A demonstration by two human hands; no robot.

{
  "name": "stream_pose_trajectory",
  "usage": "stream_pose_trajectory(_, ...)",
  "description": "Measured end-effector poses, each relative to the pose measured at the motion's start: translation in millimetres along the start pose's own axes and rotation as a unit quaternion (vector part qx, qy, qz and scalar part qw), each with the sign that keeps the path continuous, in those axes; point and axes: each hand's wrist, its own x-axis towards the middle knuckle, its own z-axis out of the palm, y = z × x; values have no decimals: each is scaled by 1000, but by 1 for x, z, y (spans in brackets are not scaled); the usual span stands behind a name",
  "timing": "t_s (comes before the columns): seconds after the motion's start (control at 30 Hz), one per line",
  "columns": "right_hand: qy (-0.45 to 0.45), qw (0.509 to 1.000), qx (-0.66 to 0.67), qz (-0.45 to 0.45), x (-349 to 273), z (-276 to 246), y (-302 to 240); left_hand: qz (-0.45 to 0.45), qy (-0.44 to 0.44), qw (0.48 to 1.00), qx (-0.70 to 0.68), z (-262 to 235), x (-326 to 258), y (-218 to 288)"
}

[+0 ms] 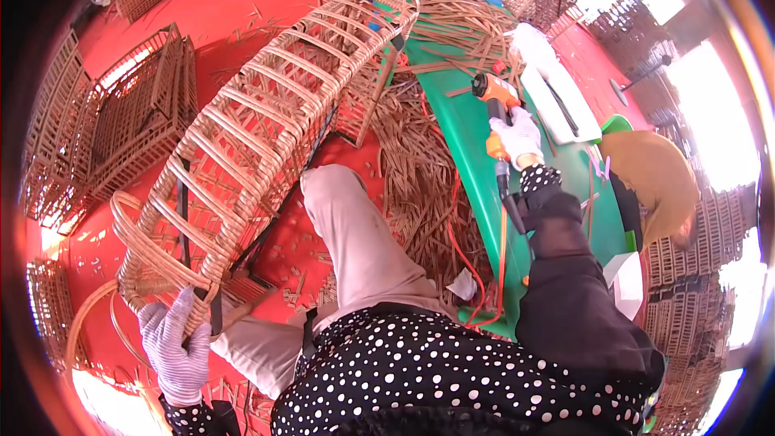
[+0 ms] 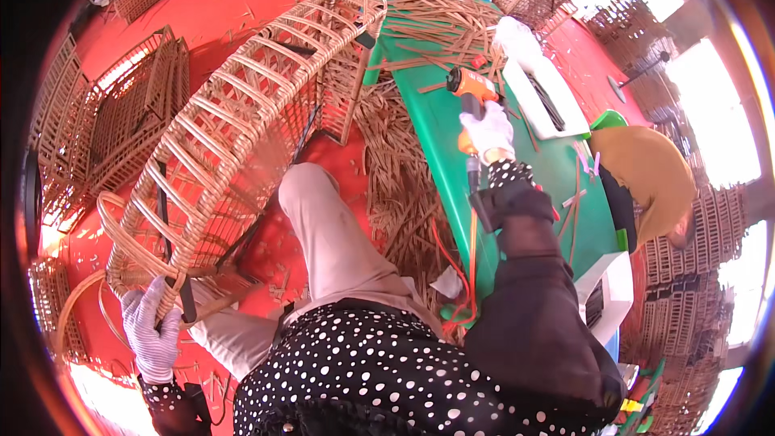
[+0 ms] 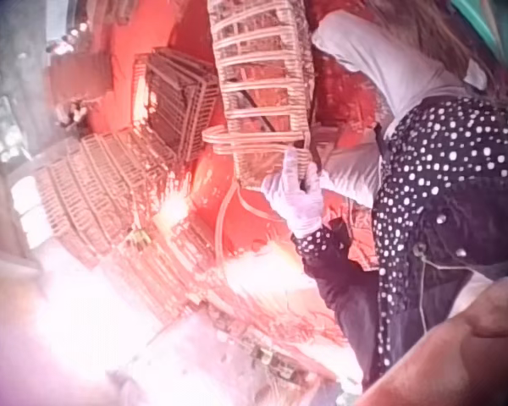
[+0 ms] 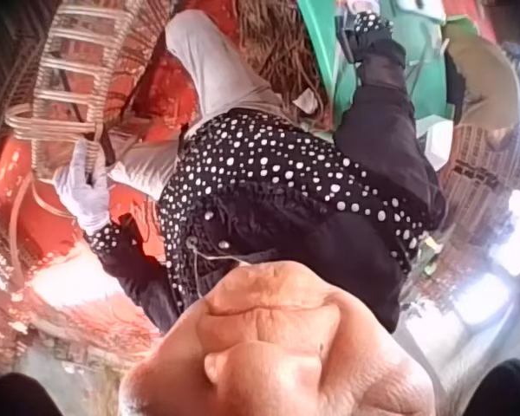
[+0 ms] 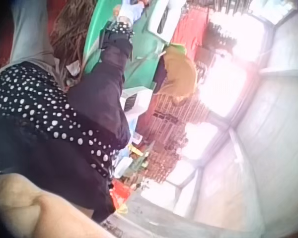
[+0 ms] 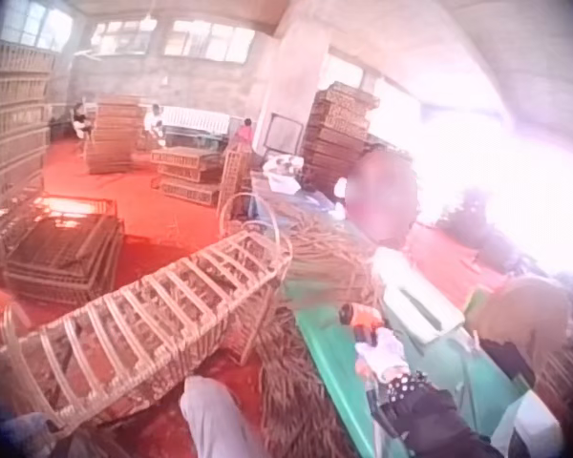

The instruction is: Assembling and weaving wicker/bamboo strips onto a furniture frame using a pneumatic stapler and hand tools.

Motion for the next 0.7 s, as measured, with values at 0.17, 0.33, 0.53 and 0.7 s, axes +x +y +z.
stream_pose_trajectory(0.17,-65,995,-53,57,54,15,23,-24,19,999,-16,2,3,20)
stream_pose_trajectory(0.33,-178,980,-78,-42,106,37,53,-2,15,999,28,-9,11,14)
stream_pose_trajectory(0.53,-382,849,364,-9,-37,-97,-84,-33,-18,998,-46,-5,2,0)
stream_pose_trajectory(0.7,-492,765,385,-155,-124,-142,-192,6,58,998,-27,13,0,-10)
